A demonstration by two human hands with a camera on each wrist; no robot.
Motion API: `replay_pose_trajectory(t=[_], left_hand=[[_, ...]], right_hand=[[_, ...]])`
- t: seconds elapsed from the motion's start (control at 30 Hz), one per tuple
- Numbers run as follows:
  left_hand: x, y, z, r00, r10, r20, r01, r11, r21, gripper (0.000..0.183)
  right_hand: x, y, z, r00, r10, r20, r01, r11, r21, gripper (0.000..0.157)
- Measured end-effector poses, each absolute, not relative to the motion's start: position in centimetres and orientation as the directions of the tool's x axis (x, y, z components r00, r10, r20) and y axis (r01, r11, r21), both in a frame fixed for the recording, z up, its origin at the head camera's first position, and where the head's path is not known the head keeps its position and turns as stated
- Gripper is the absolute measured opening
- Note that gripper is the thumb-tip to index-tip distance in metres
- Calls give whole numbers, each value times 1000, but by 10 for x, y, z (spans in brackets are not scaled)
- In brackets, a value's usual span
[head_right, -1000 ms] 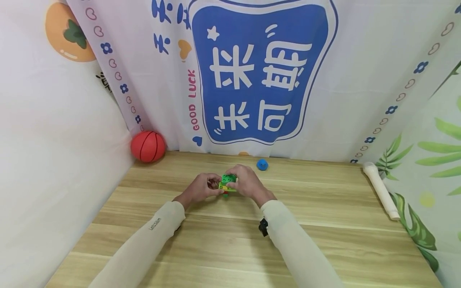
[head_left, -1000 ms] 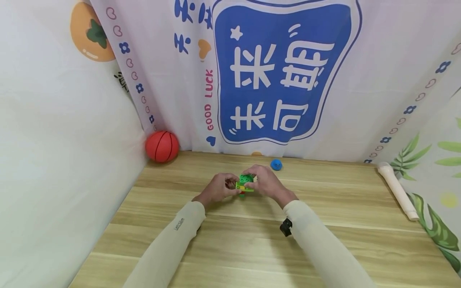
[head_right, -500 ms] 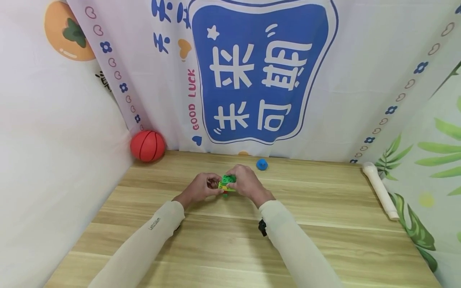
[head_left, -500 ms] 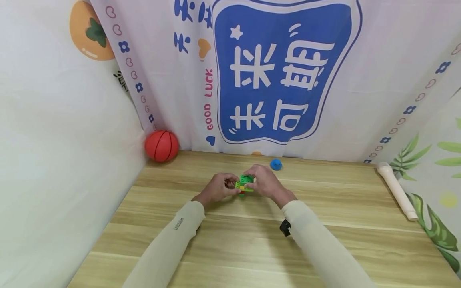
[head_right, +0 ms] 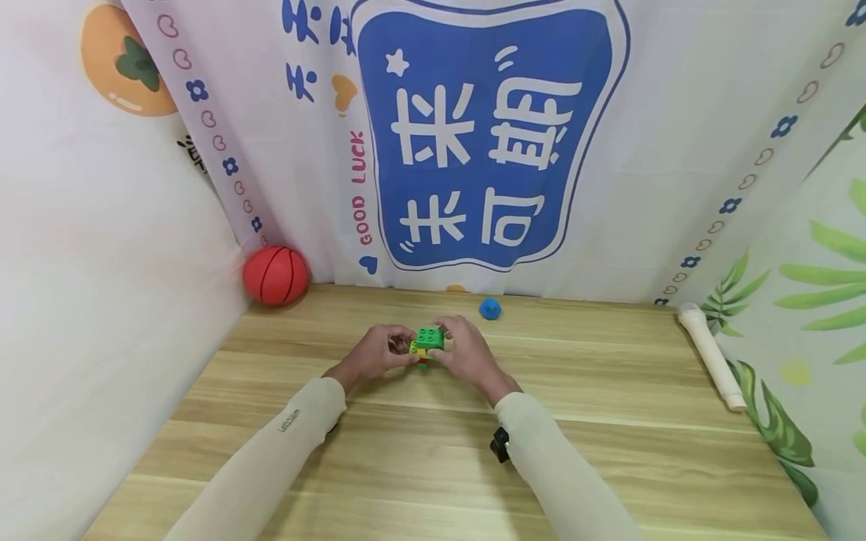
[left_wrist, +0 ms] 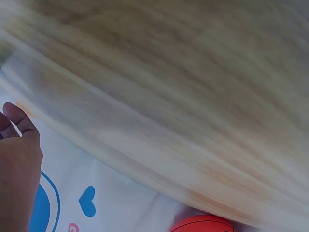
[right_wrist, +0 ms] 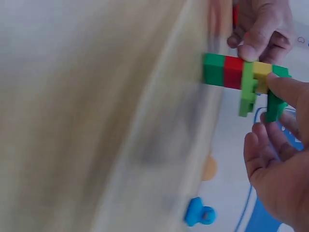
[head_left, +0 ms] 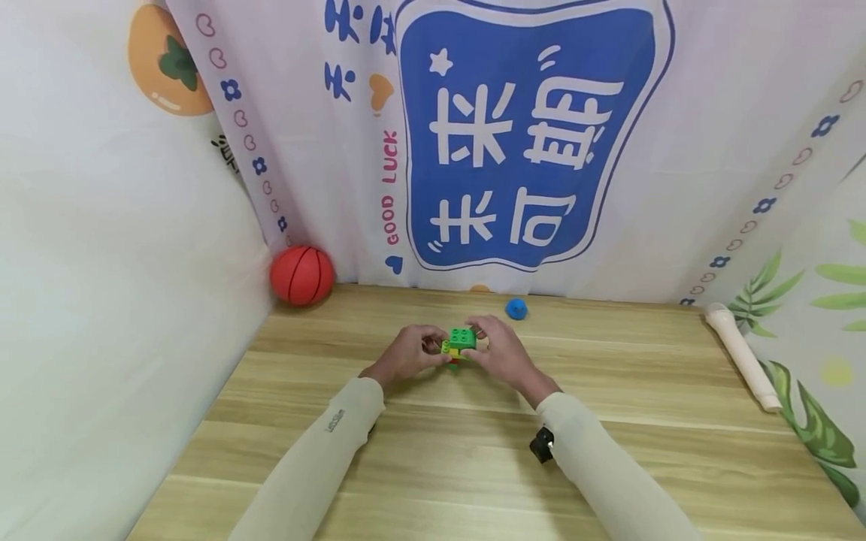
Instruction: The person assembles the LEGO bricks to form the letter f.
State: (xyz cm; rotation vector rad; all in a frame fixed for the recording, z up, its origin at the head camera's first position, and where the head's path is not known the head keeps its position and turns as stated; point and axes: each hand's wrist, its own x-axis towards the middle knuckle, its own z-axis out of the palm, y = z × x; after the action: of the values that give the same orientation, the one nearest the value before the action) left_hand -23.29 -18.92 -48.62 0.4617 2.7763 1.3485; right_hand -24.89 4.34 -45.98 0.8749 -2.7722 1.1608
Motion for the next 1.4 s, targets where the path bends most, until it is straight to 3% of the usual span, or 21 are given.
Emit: replay_pose_trajectory(t=[0.07,0.23,0.7,1.1,1.4], left_hand=[[-233,-190,-485,-958,270,102,247,587,771,33],[-230,-192,-481,-966,247,80,218,606,765,36],[-231,-185,-488,-956,255,145,279,635,721,26],[-228,-177,-496,-942,302,150,332,758,561,26],[-224,-181,-494,-939,319,133,337,758,558,29]], right_hand=[[-247,47,-465,-870,-454,193,-445,553,-704,51],[-244,50,-472,-908,-400,124,-340,532,-775,33],[-250,51,-483,-926,-366,91,-295,554,-778,26],[-245,48,-490,-952,-298,68,-244,605,-758,15],[-242,50,-488,-953,-300,40,-225,612,-758,16]])
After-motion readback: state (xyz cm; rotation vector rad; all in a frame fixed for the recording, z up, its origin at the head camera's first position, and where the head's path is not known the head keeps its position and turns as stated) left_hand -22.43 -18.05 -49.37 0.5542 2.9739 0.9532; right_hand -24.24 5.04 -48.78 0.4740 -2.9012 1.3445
